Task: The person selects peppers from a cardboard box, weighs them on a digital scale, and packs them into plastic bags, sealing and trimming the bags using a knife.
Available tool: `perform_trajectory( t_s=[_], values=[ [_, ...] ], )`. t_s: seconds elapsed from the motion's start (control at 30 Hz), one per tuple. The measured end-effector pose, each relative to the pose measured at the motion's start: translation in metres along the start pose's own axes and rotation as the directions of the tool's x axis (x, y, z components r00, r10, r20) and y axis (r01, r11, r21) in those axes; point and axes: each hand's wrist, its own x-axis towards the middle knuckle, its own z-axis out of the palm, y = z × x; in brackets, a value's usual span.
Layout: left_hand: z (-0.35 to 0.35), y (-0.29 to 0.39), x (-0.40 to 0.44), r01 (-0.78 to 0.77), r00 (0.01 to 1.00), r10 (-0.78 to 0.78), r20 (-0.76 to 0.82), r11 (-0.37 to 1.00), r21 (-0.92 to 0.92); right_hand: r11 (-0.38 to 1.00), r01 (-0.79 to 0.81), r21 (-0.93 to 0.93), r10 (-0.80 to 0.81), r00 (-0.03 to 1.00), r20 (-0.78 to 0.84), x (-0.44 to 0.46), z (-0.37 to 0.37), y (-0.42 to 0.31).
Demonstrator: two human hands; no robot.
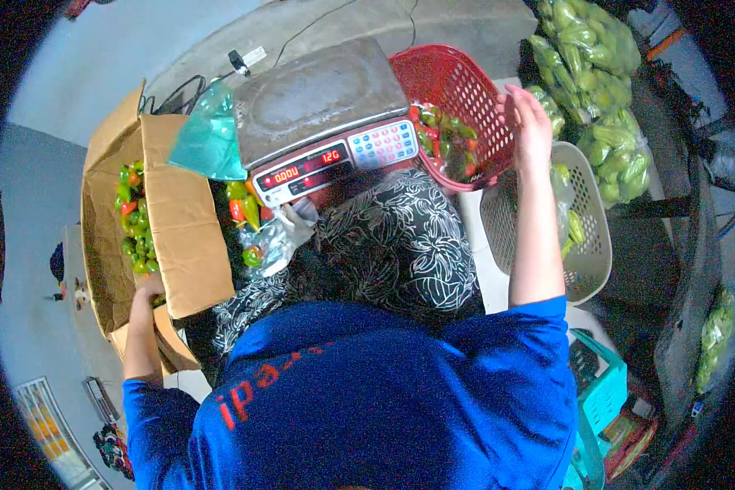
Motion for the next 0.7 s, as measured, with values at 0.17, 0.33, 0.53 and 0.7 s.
perform_trajectory(
  t_s=[0.17, 0.33, 0.53, 0.7],
  values=[
    [0.001, 0.017, 0.007, -0.02, 0.975, 0.003, 0.221, 0.997, 0.075, 0.818, 0.27, -0.509, -0.15, 0.953, 0.264, -0.075, 0.103, -0.015],
    [-0.004, 0.04, 0.003, 0.106, 0.99, -0.119, 0.072, 0.981, 0.164, 0.397, 0.89, -0.224, 0.299, 0.105, 0.948, -0.204, 0.249, 0.081],
    [0.003, 0.028, 0.006, -0.03, 0.998, 0.035, -0.051, 0.994, 0.102, 0.438, 0.848, -0.297, 0.175, 0.243, 0.954, -0.29, 0.286, 0.204],
    [-0.003, 0.036, 0.005, 0.08, 0.996, -0.077, 0.042, 0.994, -0.08, 0.342, 0.921, -0.187, 0.459, 0.01, 0.888, -0.277, 0.282, 0.188]
  ],
)
